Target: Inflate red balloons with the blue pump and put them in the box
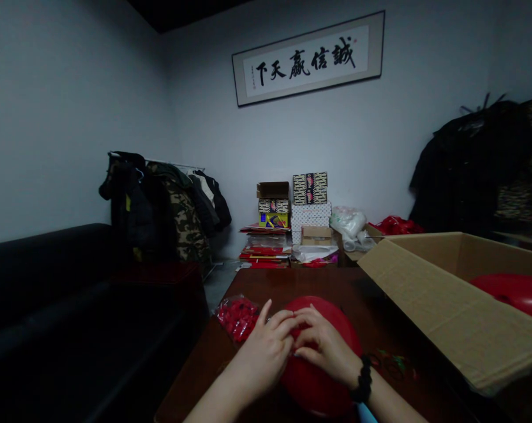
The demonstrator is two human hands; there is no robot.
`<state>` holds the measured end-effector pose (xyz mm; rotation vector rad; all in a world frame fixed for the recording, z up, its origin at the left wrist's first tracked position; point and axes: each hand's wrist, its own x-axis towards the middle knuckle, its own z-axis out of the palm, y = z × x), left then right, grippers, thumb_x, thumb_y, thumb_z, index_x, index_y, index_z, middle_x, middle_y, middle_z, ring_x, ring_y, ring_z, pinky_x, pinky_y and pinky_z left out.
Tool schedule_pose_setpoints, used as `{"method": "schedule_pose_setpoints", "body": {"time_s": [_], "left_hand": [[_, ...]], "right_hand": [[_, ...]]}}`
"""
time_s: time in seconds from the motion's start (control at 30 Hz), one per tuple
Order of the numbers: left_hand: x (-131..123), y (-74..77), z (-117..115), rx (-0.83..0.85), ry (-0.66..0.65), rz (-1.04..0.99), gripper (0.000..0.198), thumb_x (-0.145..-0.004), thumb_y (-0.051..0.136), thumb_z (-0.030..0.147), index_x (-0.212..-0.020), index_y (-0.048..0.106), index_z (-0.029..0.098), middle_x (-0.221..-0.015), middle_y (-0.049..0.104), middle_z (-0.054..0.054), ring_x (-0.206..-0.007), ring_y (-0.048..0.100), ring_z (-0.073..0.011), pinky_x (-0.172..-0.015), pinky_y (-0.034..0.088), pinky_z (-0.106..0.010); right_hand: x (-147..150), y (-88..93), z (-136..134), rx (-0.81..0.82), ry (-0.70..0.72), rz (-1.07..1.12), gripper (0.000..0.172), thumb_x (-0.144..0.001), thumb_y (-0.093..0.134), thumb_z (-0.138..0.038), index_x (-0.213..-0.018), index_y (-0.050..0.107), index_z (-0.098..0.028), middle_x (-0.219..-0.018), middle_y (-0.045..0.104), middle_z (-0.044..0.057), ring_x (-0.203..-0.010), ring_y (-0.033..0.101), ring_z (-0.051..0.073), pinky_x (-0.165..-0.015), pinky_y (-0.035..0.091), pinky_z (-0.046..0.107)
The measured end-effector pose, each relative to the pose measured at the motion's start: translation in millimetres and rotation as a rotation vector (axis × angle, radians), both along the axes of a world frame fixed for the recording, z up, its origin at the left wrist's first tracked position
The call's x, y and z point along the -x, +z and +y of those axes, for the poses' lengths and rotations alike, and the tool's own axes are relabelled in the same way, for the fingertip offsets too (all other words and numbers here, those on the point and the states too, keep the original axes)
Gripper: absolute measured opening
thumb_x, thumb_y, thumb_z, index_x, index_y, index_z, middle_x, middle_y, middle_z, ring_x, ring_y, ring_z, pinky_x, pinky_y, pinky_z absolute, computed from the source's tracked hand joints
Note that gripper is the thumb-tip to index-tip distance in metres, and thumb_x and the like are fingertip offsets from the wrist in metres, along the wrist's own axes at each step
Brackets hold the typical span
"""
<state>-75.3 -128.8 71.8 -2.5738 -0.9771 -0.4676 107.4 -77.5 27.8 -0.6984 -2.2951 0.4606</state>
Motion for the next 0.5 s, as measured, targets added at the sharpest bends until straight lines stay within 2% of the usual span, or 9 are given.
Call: {"method": "schedule_pose_setpoints", "body": {"time_s": [0.13, 0.27, 0.4, 0.5], "left_hand": [[4, 1.3, -4, 0.133, 0.002, -0.082, 0.011, -0.083, 0.049, 0.018, -0.086, 0.059, 0.019, -0.115, 0.056, -0.005, -0.118, 0.042, -0.0198, -0.11, 0.018, -0.051], [7, -2.1, -5, 0.26, 0.001, -0.175, 0.008, -0.08, 0.05, 0.016, -0.083, 0.056, 0.02, -0.102, 0.054, -0.004, -0.104, 0.047, -0.0183, -0.106, 0.027, -0.046], [7, -11.1, -5, 0.321, 0.027, -0.23, 0.01, -0.072, 0.052, 0.01, -0.075, 0.053, 0.019, -0.094, 0.051, -0.004, -0.093, 0.047, -0.0176, -0.094, 0.037, -0.037], [6, -17.1, -6, 0.352, 0.023, -0.278, 0.011, -0.067, 0.054, 0.008, -0.068, 0.051, 0.019, -0.09, 0.05, -0.002, -0.091, 0.045, -0.017, -0.085, 0.039, -0.032]], "right_hand": [[-1, 0.7, -4, -0.025, 0.021, -0.02, 0.008, -0.076, 0.064, -0.034, -0.074, 0.067, -0.027, -0.108, 0.061, 0.0, -0.113, 0.046, 0.019, -0.107, 0.022, 0.048], [-1, 3.1, -7, -0.022, 0.04, -0.028, 0.004, -0.076, 0.064, -0.031, -0.075, 0.066, -0.028, -0.103, 0.061, -0.001, -0.111, 0.048, 0.019, -0.108, 0.018, 0.05], [-1, 5.8, -7, -0.004, 0.031, -0.037, 0.002, -0.076, 0.064, -0.029, -0.076, 0.066, -0.029, -0.101, 0.062, -0.001, -0.113, 0.047, 0.019, -0.108, 0.018, 0.051], [1, 5.6, -6, 0.0, 0.034, -0.038, 0.004, -0.075, 0.066, -0.024, -0.075, 0.066, -0.028, -0.1, 0.062, -0.002, -0.112, 0.047, 0.018, -0.109, 0.017, 0.05]]}}
